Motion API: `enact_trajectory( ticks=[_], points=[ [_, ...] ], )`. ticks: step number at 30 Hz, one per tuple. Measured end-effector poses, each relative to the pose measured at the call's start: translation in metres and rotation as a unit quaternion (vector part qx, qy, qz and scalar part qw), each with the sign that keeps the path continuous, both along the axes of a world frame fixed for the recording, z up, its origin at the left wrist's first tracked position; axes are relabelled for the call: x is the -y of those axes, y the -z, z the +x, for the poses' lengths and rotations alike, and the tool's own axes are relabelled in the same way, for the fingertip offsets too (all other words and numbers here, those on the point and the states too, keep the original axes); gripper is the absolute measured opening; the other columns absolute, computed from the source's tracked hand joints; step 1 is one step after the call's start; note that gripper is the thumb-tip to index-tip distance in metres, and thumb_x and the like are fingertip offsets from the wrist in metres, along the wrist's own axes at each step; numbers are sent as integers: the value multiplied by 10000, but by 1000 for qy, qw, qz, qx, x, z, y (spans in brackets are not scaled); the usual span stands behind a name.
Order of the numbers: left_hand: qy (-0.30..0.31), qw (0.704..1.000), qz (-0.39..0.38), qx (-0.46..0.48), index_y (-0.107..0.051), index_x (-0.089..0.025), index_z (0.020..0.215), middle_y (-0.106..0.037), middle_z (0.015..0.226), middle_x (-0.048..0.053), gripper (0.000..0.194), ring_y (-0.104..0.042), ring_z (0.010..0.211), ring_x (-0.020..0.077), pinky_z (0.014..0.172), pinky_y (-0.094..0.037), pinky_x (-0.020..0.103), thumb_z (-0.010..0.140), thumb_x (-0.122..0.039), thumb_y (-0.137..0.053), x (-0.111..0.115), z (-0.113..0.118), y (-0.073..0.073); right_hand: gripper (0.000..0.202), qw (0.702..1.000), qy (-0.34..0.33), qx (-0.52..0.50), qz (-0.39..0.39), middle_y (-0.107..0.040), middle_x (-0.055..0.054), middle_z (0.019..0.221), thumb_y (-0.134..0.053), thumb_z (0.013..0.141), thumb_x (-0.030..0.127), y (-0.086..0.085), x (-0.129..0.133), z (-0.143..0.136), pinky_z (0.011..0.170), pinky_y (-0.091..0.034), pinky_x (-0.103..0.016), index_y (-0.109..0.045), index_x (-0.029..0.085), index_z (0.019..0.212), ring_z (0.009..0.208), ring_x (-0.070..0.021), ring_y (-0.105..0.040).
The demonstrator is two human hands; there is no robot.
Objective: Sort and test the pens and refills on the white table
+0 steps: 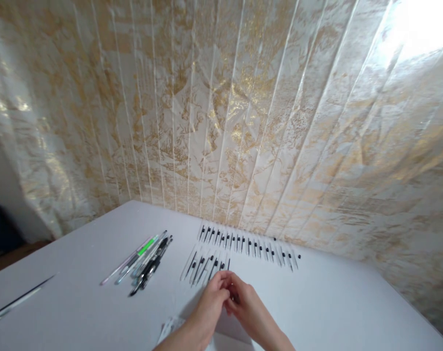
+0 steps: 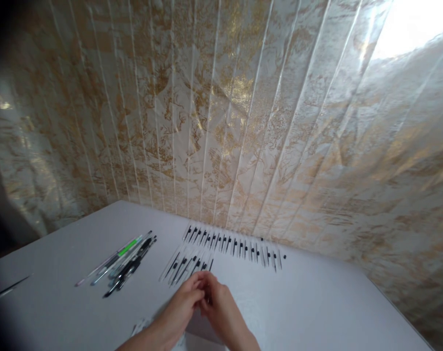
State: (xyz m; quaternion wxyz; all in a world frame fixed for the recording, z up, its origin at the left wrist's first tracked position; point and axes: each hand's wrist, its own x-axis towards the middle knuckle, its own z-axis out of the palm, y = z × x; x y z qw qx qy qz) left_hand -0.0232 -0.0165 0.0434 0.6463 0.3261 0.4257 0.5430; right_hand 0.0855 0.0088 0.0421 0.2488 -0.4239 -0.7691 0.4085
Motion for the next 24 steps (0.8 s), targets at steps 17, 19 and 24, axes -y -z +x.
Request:
enact_trajectory(
  ticks=[17, 19, 24],
  points=[
    [-183, 980, 69, -42, -556, -160, 1023, -573, 1173, 127, 405, -495, 1162, 264, 1004, -322, 389, 625, -225, -597, -31, -53, -35, 351, 964, 134, 219, 76, -628, -107, 916, -428, 734, -25, 8, -65, 8, 735, -391, -240, -546, 107, 1038, 844, -188, -603],
    [-192, 978, 68, -39, -564, -163, 1008, -573, 1170, 121, 402, -490, 1165, 265, 995, -325, 386, 614, -229, -607, -33, -58, -36, 351, 962, 139, 223, 75, -598, -134, 990, -441, 721, -24, 8, -60, 11, 757, -397, -255, -551, 94, 1033, 856, -197, -601],
    [-199, 977, 71, -32, -589, -171, 981, -595, 1144, 109, 385, -502, 1150, 264, 969, -340, 377, 601, -229, -624, -32, -60, -41, 355, 963, 155, 208, 67, -559, -138, 1023, -473, 686, -12, 9, -56, 10, 720, -416, -271, -566, 98, 1010, 807, -201, -604]
  ],
)
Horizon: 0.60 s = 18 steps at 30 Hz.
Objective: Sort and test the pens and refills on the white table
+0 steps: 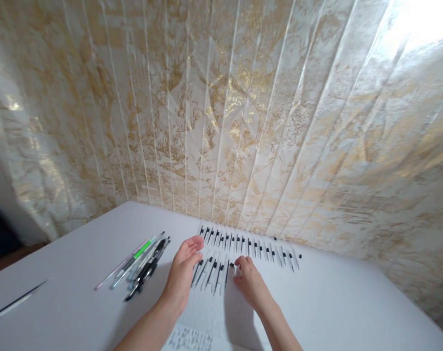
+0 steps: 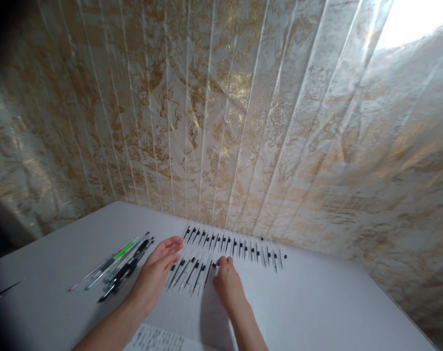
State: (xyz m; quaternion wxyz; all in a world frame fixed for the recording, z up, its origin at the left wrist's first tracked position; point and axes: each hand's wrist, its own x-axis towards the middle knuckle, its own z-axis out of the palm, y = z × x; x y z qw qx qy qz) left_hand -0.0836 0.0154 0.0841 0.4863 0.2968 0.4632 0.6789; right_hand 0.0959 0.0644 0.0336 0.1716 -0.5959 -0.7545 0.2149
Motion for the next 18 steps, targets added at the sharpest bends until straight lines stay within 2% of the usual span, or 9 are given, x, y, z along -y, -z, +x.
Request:
enact_trajectory(
  ticks=[7, 12, 18],
  points=[
    [2, 1000, -2, 10, -607, -172, 959, -608, 1129, 100, 371, -513, 1143, 257, 958, -347, 359, 594, -231, -643, 3, 1, -5, 433, 996, 17, -85, -6, -614, -81, 974, -384, 653, -75, 3, -12, 0, 625, -428, -205, -573, 143, 975, 672, -121, -605],
    [4, 1000, 1, 13, -605, -167, 975, -607, 1137, 108, 376, -517, 1137, 260, 953, -356, 366, 605, -219, -645, 2, 1, -6, 397, 990, 16, -137, -38, -664, -24, 786, -386, 652, -45, 4, -14, -3, 575, -430, -196, -591, 153, 928, 579, -111, -603],
    [-2, 1000, -3, 13, -610, -158, 971, -615, 1120, 112, 372, -525, 1126, 259, 944, -363, 361, 607, -222, -654, 2, 0, -5, 399, 984, 11, -172, -50, -670, -31, 760, -376, 633, -20, 3, -8, 1, 577, -438, -207, -587, 139, 931, 595, -128, -614]
  ],
)
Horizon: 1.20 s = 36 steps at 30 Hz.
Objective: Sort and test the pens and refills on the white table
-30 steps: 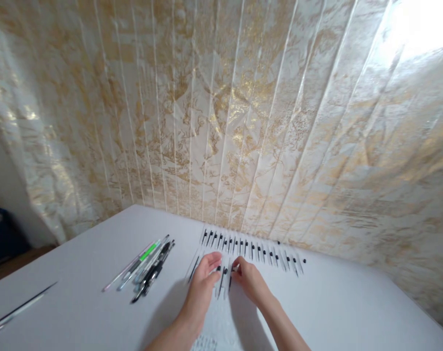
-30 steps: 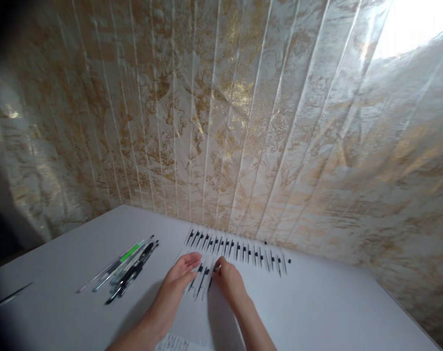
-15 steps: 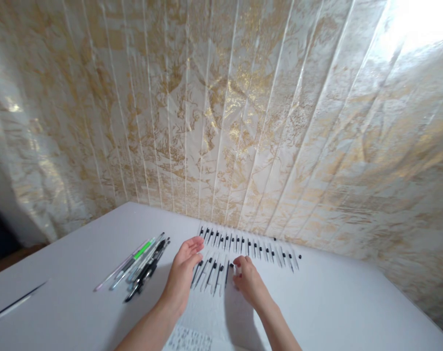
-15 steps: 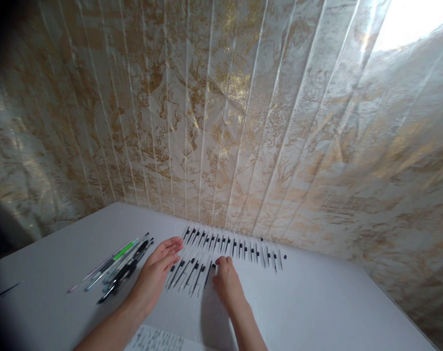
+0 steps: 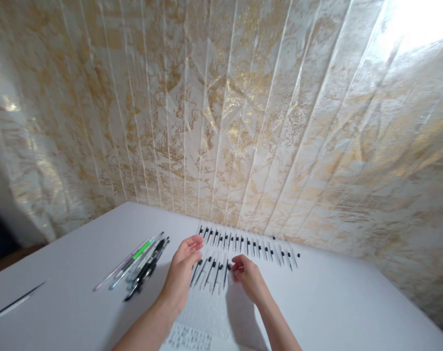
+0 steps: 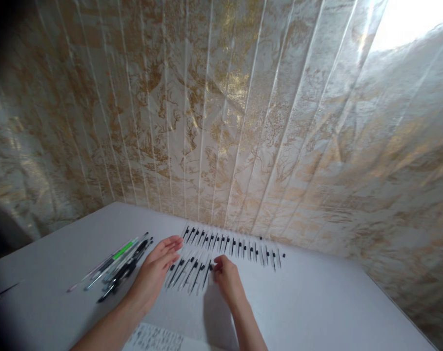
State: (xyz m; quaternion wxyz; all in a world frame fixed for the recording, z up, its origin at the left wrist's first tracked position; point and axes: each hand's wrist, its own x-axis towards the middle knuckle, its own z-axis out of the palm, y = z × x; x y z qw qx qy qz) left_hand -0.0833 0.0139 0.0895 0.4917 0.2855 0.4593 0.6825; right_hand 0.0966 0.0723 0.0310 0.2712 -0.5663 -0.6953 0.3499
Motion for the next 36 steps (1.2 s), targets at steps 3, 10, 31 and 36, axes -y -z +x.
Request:
enact_trajectory(
  ticks=[3, 10, 31, 36],
  points=[
    [-8, 1000, -3, 2, -613, -159, 967, -620, 1118, 112, 375, -526, 1129, 258, 942, -365, 355, 601, -226, -665, -1, -2, 0, 399, 1000, -1, -11, 6, -669, -30, 776, -386, 624, -20, 0, 2, 2, 612, -441, -210, -588, 156, 920, 663, -140, -623],
    [-31, 999, 3, 13, -619, -161, 967, -622, 1121, 111, 405, -532, 1126, 253, 922, -379, 343, 574, -233, -686, -5, -14, -6, 381, 999, -7, -50, -3, -643, -15, 794, -388, 611, -5, 4, 5, -1, 578, -452, -212, -585, 175, 883, 592, -122, -597],
    [-148, 889, -75, -427, -623, -249, 520, -534, 648, 11, 73, -503, 916, 301, 924, -340, 399, 479, -213, -672, -28, -158, 28, 379, 985, 35, -167, -1, -617, -68, 907, -470, 507, 123, 20, 19, 2, 680, -528, -312, -617, 198, 848, 767, -207, -617],
    [-161, 841, -94, -507, -602, -241, 515, -535, 718, 57, 86, -425, 1064, 417, 950, -266, 514, 522, -262, -685, -25, -156, 44, 378, 984, 42, -175, -8, -598, -81, 916, -443, 526, 194, 11, 19, 14, 590, -516, -312, -623, 188, 858, 683, -194, -583]
  ],
)
